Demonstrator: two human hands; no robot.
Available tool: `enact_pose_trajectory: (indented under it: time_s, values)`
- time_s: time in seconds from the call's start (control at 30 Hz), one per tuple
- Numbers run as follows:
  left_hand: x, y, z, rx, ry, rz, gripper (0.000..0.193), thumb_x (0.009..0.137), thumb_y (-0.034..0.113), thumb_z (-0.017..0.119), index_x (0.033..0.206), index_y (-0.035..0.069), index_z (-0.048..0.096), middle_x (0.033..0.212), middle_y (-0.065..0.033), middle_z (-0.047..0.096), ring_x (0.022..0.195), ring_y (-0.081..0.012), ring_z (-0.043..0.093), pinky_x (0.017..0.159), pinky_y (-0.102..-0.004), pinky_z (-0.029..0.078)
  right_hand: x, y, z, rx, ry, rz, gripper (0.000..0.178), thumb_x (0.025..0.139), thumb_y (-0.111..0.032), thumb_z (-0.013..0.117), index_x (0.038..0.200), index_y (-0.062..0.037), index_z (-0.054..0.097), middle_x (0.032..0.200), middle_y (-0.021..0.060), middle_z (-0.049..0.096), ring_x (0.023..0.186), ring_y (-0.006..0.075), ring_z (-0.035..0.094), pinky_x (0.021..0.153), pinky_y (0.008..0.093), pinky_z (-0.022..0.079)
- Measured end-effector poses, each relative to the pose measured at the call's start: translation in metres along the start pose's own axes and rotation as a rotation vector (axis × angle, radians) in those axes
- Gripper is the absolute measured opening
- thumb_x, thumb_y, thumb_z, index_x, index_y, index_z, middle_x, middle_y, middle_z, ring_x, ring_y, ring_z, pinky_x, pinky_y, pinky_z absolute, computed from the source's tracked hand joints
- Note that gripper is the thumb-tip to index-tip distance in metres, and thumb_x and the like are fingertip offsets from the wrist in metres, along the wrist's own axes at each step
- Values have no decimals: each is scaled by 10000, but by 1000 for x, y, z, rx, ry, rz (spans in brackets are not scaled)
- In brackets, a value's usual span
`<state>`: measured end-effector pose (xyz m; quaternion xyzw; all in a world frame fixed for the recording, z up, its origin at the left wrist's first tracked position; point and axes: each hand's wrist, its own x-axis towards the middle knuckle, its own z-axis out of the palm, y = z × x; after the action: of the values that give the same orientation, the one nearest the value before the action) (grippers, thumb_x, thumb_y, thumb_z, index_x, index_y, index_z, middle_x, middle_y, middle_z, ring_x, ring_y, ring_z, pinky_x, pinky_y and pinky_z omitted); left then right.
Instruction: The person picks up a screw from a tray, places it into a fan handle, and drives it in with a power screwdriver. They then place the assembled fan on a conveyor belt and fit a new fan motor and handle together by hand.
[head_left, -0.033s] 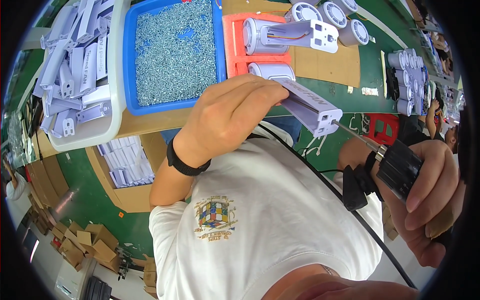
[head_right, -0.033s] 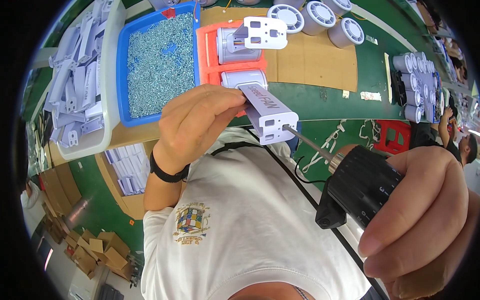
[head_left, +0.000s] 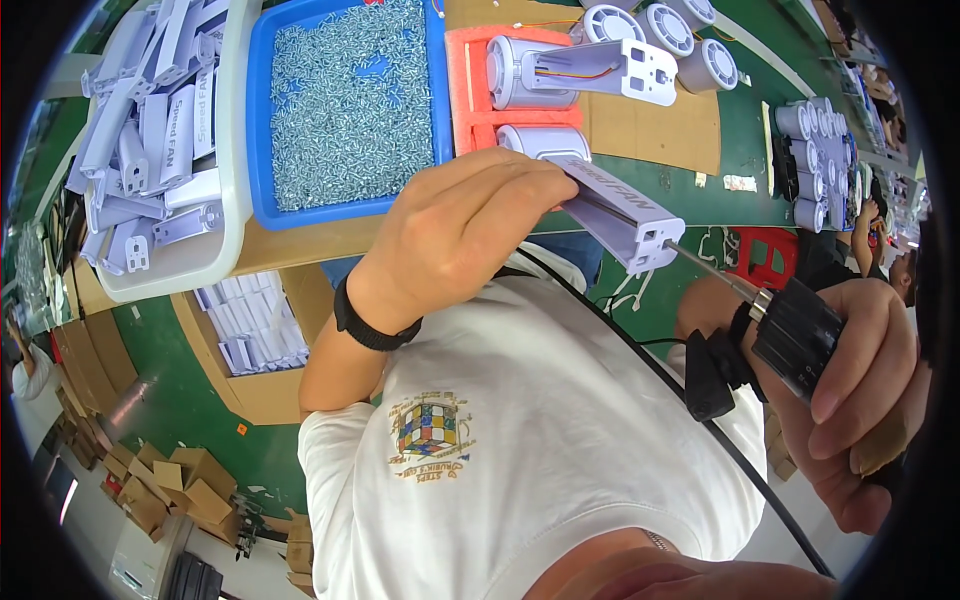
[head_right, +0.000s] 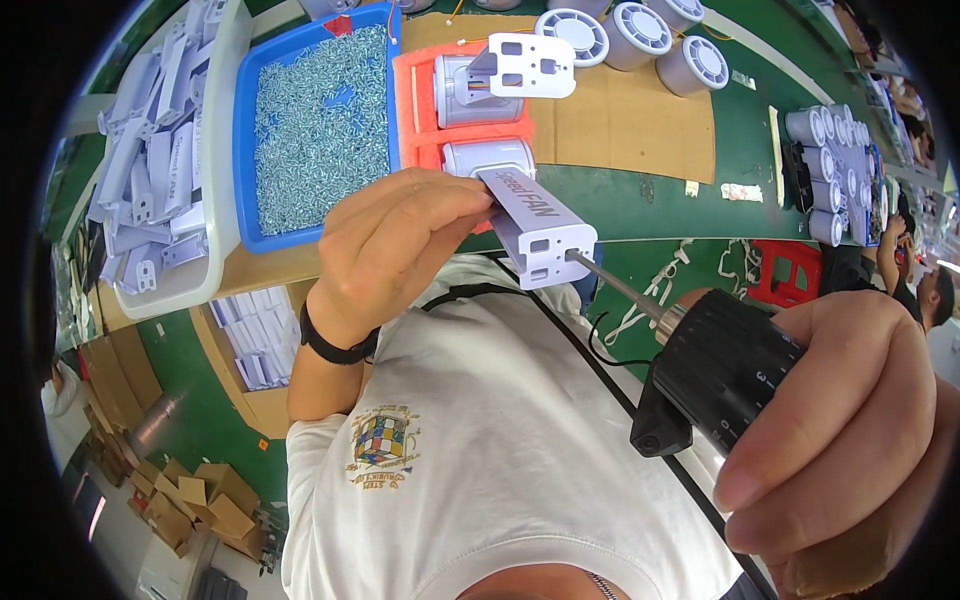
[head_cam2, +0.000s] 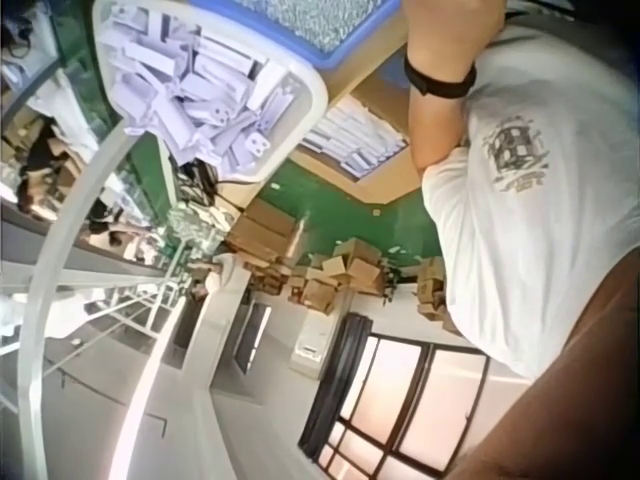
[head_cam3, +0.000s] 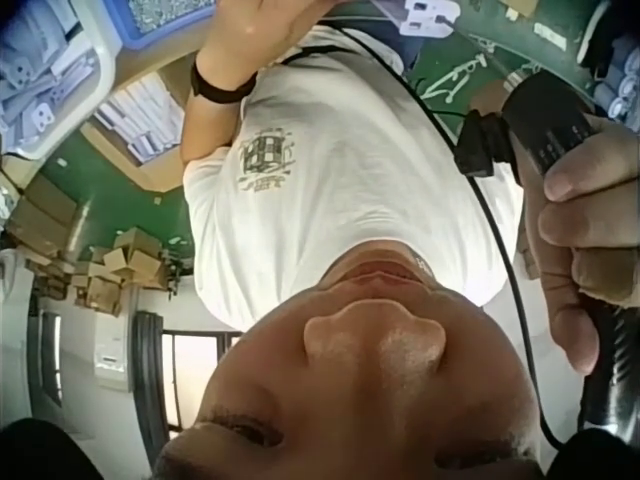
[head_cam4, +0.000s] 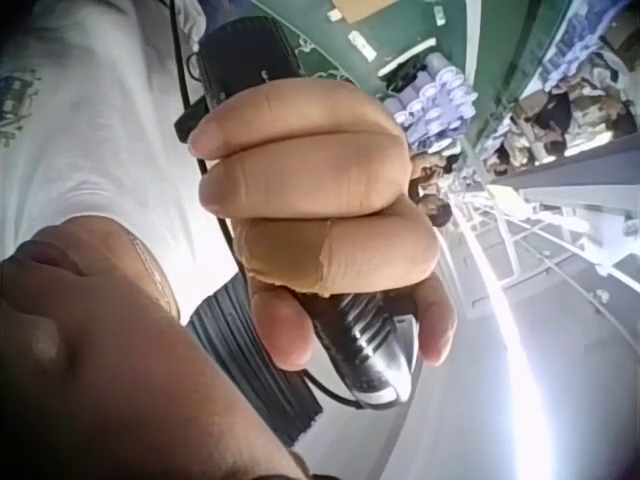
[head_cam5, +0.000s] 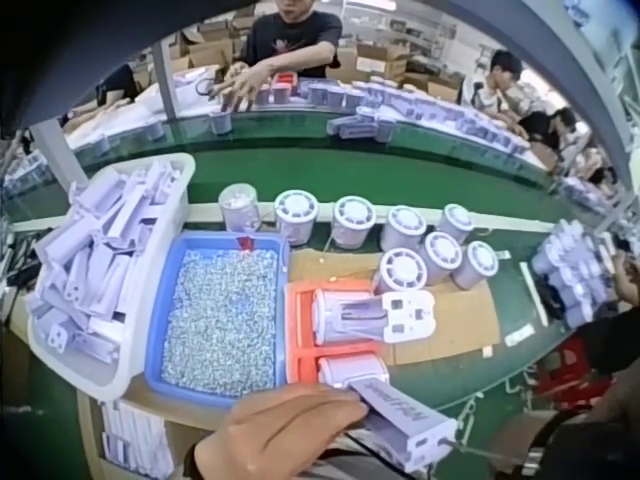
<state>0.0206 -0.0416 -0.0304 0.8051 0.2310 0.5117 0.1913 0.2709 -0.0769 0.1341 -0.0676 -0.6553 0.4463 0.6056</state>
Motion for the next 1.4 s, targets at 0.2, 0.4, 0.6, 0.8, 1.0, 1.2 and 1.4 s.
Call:
enact_pose_trajectory:
  time_s: [0.2,0.4,0.6,0.8,1.0,1.2,1.4]
  values:
    - [1,-2,-1,-39,-6,19,251,786,6,675,1033,-39,669,929,-151,713,797,-307,700,670,-362,588,9,20,7,-28,-14,-6,345,783,-355,811,636,-122,603,732,-10,668,577,115,689,575,229,601]
    - [-1,-1,-2,-50,20,4,306,749,-25,741,1047,-32,671,941,-148,717,802,-312,703,677,-368,588,6,14,6,-51,-31,-15,352,789,-371,816,652,-118,613,751,-7,672,587,115,691,583,231,600]
    - [-4,4,-2,11,69,-78,341,716,-10,794,1037,-18,679,951,-126,706,807,-310,691,688,-374,579,9,20,16,-81,-50,-15,360,795,-386,821,668,-114,623,770,-5,676,596,116,692,592,233,599]
    - [-8,5,-3,83,16,-148,405,636,49,865,1011,8,719,1062,-109,696,738,-230,613,625,-332,499,-16,-50,-23,-91,-86,-9,369,802,-402,826,684,-109,634,790,-2,679,606,116,694,601,235,598]
    - [-11,-1,4,92,23,-148,393,646,58,863,1008,10,719,1112,-107,680,728,-221,589,631,-331,496,2,-2,5,-125,-99,3,376,807,-413,828,696,-107,639,804,-2,682,614,116,695,607,236,595]
    - [-10,0,5,80,25,-158,386,654,62,864,1007,8,716,1103,-103,681,731,-220,594,630,-334,501,0,2,6,-149,-101,15,377,810,-417,826,701,-111,634,808,-10,680,619,112,693,606,235,584]
    - [-8,2,4,85,19,-165,386,650,54,864,1002,6,714,1102,-104,680,736,-219,598,631,-331,504,0,3,7,-182,-102,21,378,814,-421,823,706,-115,629,813,-17,678,625,108,692,605,233,573]
